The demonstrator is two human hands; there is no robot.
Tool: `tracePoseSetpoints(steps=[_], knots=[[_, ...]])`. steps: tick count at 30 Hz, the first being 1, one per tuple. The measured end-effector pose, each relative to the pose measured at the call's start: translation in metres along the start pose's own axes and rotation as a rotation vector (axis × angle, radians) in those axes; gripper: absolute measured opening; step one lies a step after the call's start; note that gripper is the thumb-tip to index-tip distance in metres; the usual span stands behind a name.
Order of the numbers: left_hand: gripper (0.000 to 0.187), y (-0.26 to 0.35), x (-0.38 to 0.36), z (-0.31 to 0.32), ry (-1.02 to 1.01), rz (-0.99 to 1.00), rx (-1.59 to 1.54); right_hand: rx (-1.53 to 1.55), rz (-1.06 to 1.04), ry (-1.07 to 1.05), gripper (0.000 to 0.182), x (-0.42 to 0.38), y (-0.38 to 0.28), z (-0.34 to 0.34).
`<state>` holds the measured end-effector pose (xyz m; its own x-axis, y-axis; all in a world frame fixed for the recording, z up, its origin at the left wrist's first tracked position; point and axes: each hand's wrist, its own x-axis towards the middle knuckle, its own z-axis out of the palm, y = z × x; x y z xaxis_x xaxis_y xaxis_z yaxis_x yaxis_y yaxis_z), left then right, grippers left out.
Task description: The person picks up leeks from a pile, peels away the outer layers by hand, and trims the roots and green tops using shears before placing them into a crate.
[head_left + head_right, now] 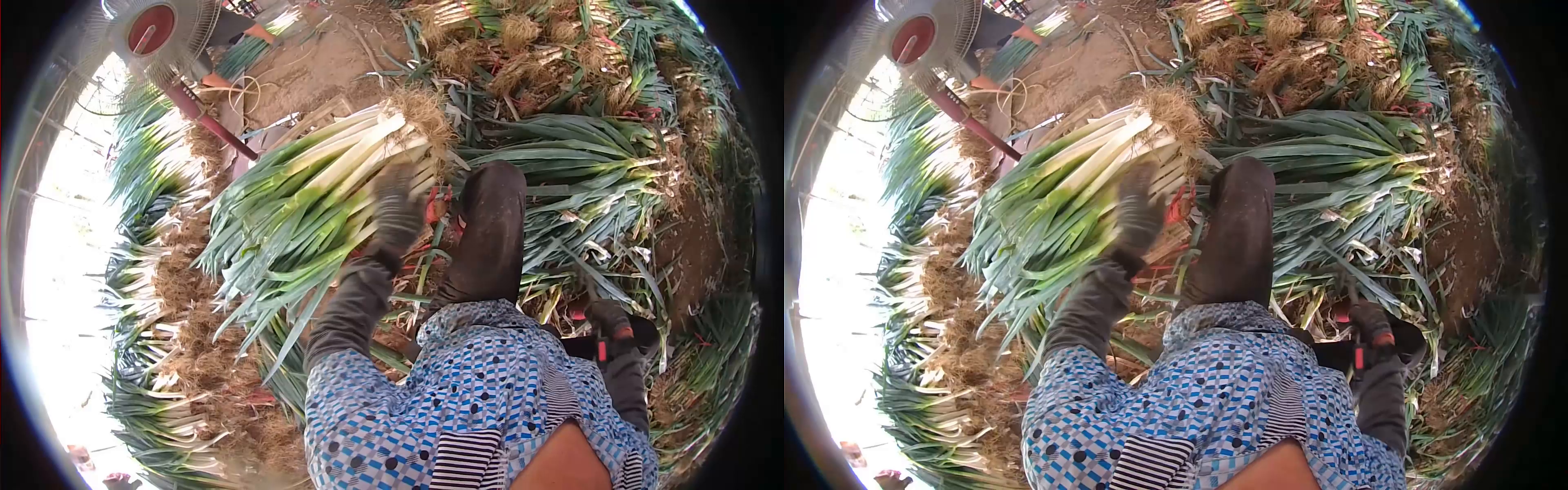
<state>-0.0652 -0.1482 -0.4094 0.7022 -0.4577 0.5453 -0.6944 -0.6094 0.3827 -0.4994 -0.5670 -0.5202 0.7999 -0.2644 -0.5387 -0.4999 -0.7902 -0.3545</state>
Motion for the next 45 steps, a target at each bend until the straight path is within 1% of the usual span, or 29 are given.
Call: tracePoseSetpoints(steps=[1, 3, 6, 7, 9, 11, 13, 14, 15, 17, 19, 21, 23, 24, 25, 27, 29, 31, 32, 34, 35, 36, 37, 38, 39, 40, 41, 43, 45], knots=[[0.053, 0.028, 0.011, 0.01, -0.003, 0.085, -0.15, 0.147, -0.008, 0.069, 0.03, -0.02, -0.005, -0.023], [0.049, 0.097, 0.031, 0.016, -0.068, 0.182, -0.38, 0.712, 0.213, 0.207, 0.036, -0.067, -0.066, -0.072], [0.047, 0.179, 0.046, 0.044, -0.286, 0.245, -0.787, 0.834, 0.454, 0.384, 0.037, -0.107, -0.163, -0.132], [0.048, 0.208, 0.045, 0.055, -0.333, 0.232, -0.889, 0.831, 0.395, 0.529, 0.035, -0.108, -0.162, -0.131], [0.05, 0.262, 0.051, 0.068, -0.607, 0.011, -1.071, 0.815, 0.266, 0.802, 0.032, -0.112, -0.16, -0.125], [0.06, 0.293, 0.061, 0.058, -1.072, -0.308, -1.338, 0.748, 0.176, 0.868, 0.032, -0.112, -0.165, -0.125], [0.051, 0.32, 0.044, 0.106, -0.876, -0.224, -1.326, 0.501, 0.027, 1.008, 0.033, -0.104, -0.197, -0.121], [0.047, 0.325, 0.033, 0.129, -0.781, -0.134, -1.403, 0.839, 0.015, 0.879, 0.034, -0.109, -0.225, -0.117], [0.04, 0.329, 0.034, 0.138, -0.792, -0.162, -1.447, 0.777, -0.017, 0.824, 0.037, -0.104, -0.232, -0.113], [0.028, 0.322, 0.019, 0.144, -1.005, -0.388, -1.625, 0.353, -0.112, 0.721, 0.044, -0.104, -0.236, -0.105], [0.022, 0.317, 0.019, 0.144, -1.26, -0.632, -1.823, 0.126, -0.129, 0.689, 0.051, -0.095, -0.241, -0.103], [0.019, 0.317, 0.041, 0.113, -1.403, -0.685, -1.667, 0.664, -0.011, 0.918, 0.057, -0.087, -0.244, -0.105], [0.02, 0.331, 0.043, 0.102, -1.186, -0.743, -1.557, 0.386, 0.203, 1.179, 0.06, -0.075, -0.229, -0.116], [0.022, 0.337, 0.039, 0.097, -1.222, -0.673, -1.571, 0.449, 0.124, 1.154, 0.059, -0.067, -0.217, -0.109], [0.025, 0.339, 0.037, 0.096, -1.244, -0.606, -1.59, 0.698, -0.029, 0.893, 0.065, -0.064, -0.218, -0.118], [0.033, 0.331, 0.029, 0.124, -1.39, -0.51, -1.248, 0.706, -0.165, 1.064, 0.075, -0.017, -0.193, -0.071], [0.034, 0.334, 0.037, 0.106, -1.448, -0.464, -1.169, 0.79, -0.249, 1.017, 0.078, -0.014, -0.187, -0.074], [0.031, 0.331, 0.036, 0.12, -1.43, -0.381, -1.261, 0.963, -0.307, 0.942, 0.075, 0.001, -0.179, -0.066], [0.031, 0.329, 0.028, 0.131, -1.391, -0.324, -1.338, 1.29, -0.382, 0.86, 0.07, 0.01, -0.179, -0.062], [0.031, 0.329, 0.027, 0.134, -1.408, -0.3, -1.444, 1.175, -0.269, 0.886, 0.068, 0.005, -0.178, -0.071], [0.031, 0.329, 0.032, 0.151, -1.447, -0.253, -1.358, 1.12, -0.21, 0.892, 0.066, 0.003, -0.175, -0.077], [0.032, 0.32, 0.029, 0.165, -1.497, -0.231, -1.262, 0.871, -0.166, 0.988, 0.065, -0.005, -0.173, -0.092], [0.033, 0.326, 0.045, 0.137, -1.471, -0.089, -1.325, 0.644, -0.112, 1.038, 0.063, -0.017, -0.17, -0.106], [0.031, 0.316, 0.038, 0.161, -1.387, -0.097, -1.019, 0.627, 0.058, 0.978, 0.057, -0.019, -0.163, -0.109], [0.031, 0.309, 0.047, 0.158, -1.527, -0.408, -1.377, 0.603, 0.221, 0.901, 0.053, -0.021, -0.157, -0.112], [0.027, 0.304, 0.043, 0.173, -1.284, -0.374, -1.319, 0.71, 0.273, 0.963, 0.049, -0.021, -0.153, -0.123], [0.022, 0.312, 0.065, 0.15, -1.283, -0.317, -1.221, 0.773, 0.338, 0.842, 0.049, -0.008, -0.13, -0.117], [0.02, 0.288, 0.068, 0.21, -1.165, -0.351, -1.263, 0.972, 0.254, 0.93, 0.047, -0.006, -0.126, -0.122], [0.024, 0.28, 0.08, 0.235, -1.067, -0.354, -1.123, 0.97, 0.268, 0.918, 0.047, -0.007, -0.119, -0.134]])
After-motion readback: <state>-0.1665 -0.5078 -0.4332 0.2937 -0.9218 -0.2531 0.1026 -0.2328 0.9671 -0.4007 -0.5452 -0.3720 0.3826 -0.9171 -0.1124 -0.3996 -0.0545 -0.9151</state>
